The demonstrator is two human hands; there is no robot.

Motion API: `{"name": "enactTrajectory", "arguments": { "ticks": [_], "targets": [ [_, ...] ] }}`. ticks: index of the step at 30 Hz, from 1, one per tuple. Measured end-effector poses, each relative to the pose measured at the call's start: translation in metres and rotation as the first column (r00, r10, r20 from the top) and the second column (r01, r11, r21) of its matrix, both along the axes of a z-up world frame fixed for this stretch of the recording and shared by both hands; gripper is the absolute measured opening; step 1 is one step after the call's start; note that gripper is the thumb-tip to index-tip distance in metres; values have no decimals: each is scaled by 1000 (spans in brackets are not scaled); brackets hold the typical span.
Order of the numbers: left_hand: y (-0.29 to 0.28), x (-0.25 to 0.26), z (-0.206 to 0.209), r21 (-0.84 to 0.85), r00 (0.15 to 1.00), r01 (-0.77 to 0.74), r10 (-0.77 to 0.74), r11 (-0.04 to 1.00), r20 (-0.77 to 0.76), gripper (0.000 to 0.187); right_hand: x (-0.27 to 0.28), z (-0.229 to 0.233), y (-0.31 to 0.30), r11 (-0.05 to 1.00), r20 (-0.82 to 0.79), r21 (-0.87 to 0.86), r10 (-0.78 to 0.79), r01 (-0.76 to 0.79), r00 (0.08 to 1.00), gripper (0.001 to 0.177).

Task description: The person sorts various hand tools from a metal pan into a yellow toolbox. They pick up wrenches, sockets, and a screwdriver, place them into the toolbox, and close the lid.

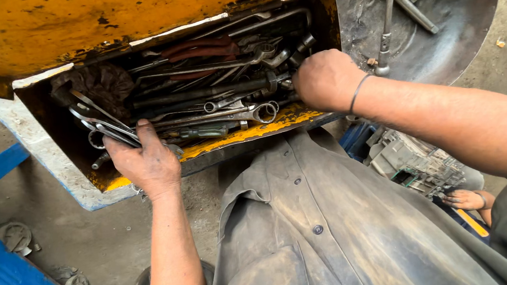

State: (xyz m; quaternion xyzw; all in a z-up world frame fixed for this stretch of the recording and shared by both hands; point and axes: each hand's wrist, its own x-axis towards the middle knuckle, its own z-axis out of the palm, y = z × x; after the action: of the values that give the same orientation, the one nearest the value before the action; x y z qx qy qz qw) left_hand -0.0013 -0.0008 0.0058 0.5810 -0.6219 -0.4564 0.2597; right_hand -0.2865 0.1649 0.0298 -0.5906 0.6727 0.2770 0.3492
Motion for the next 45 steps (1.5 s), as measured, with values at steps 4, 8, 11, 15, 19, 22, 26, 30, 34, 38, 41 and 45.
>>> {"name": "enactTrajectory", "arguments": {
  "ticks": [4, 8, 11, 15, 19, 22, 26, 30, 34, 38, 41, 45],
  "targets": [
    [-1, 1, -1, -5, 1000, -4, 4, 1000, 11, 28, -1, 3, 2, 993, 49, -46, -104, 106, 993, 21],
    [-1, 1, -2, -27, 1000, 20, -20, 999, 3, 28, 8, -24, 6, 954, 111, 182, -259, 237, 959, 32],
    [-2, 1, 0, -62, 999, 33, -34, 998, -3, 29, 14, -48, 19, 641, 279, 95, -751, 761, 598, 42],
    [0, 0, 1, -31, 999, 20, -19, 999, 38, 28, 18, -71, 31, -337, 285, 464, -819, 820, -498, 20],
    [-1, 0, 3, -14, 999, 3, -2, 1000, 39, 28, 22, -73, 25, -477, 285, 488, -705, 731, -650, 10],
    [-1, -1, 1, -42, 998, 33, -30, 999, 63, 26, 19, -58, 28, -291, 454, 330, -785, 898, -421, 9],
    [1, 1, -1, -29, 1000, 9, -8, 1000, 30, 27, 10, -39, 34, 302, 602, -439, -601, 846, 526, 30],
    [-1, -1, -1, -30, 1000, 19, -19, 999, 0, 27, 13, -41, 25, 736, 123, -420, -534, 531, 837, 34],
    [2, 3, -5, -10, 1000, 9, -9, 1000, -20, 27, 29, -51, 24, 817, 114, -301, -481, 492, 869, 35],
    [1, 2, -7, 25, 998, -5, 7, 1000, -57, 28, 28, -43, 26, 833, 97, -174, -517, 526, 850, 41],
    [1, 1, -5, -52, 997, 33, -37, 998, -75, 27, 26, -31, 29, 943, 108, 31, -334, 332, 936, 23],
    [1, -5, -4, 115, 993, -77, 86, 990, -75, 24, 31, -24, 31, 873, 72, -47, -482, 486, 873, 25]
  ]
}}
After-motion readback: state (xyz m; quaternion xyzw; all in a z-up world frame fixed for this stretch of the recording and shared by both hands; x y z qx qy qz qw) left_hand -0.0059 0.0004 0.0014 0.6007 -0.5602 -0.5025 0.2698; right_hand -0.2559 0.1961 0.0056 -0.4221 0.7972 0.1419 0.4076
